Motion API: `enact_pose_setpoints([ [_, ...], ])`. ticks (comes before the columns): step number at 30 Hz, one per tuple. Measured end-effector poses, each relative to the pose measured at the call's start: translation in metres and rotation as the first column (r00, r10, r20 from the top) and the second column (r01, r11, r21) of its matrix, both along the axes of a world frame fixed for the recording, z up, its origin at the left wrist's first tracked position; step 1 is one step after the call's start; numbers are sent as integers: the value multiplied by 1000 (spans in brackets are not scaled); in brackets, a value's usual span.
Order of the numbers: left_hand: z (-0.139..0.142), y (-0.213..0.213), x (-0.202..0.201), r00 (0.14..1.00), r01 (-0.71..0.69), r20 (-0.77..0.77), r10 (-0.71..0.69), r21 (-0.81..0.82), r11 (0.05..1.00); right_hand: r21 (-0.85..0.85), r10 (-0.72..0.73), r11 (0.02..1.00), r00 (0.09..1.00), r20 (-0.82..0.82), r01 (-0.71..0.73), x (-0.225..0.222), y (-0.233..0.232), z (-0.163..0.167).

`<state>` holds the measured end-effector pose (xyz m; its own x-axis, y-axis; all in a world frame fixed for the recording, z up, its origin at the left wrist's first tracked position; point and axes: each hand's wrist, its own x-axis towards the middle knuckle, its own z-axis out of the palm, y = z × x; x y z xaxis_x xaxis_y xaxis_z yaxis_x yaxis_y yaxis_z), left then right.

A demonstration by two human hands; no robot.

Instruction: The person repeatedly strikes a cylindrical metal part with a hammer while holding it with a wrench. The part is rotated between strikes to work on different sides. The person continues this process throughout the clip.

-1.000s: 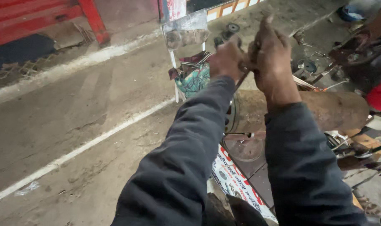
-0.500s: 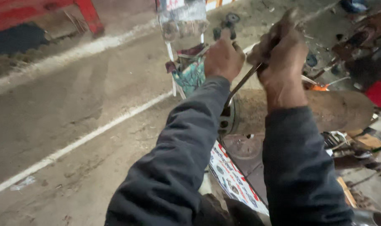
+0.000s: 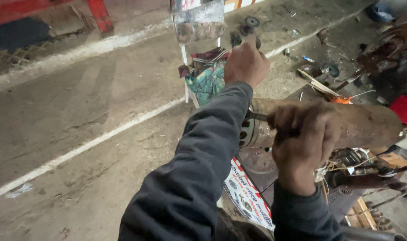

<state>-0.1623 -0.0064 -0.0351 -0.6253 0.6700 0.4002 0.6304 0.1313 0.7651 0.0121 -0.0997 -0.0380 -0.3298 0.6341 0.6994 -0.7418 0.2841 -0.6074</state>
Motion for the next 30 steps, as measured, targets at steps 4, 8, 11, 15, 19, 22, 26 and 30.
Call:
enact_pose_setpoints([
  [4,2,3,1,999,-45,-15,44,-58,997,4,-147,989,988,34,147,18,-41,-32],
  [8,-8,15,-2,998,-67,-11,66,-100,993,-33,-128,991,988,87,131,22,-51,-19],
  [11,-20,29,-13,995,-45,-94,29,-177,983,53,-121,992,988,91,116,16,-52,6],
  [15,-29,40,-19,799,-103,-593,-100,-300,948,-116,-300,924,878,372,364,16,-68,20],
  [19,-18,33,-14,996,-87,-36,81,-241,966,-51,-167,983,970,175,179,16,-76,10],
  [22,-4,23,-10,998,-56,3,59,-242,969,-23,-176,983,973,147,181,15,-79,3],
  [26,1,22,-9,990,-138,-43,131,-275,951,100,-226,972,967,116,215,11,-84,-3],
  [30,-12,28,-8,994,-98,-75,81,-276,956,206,-307,939,942,136,277,16,-91,-20],
])
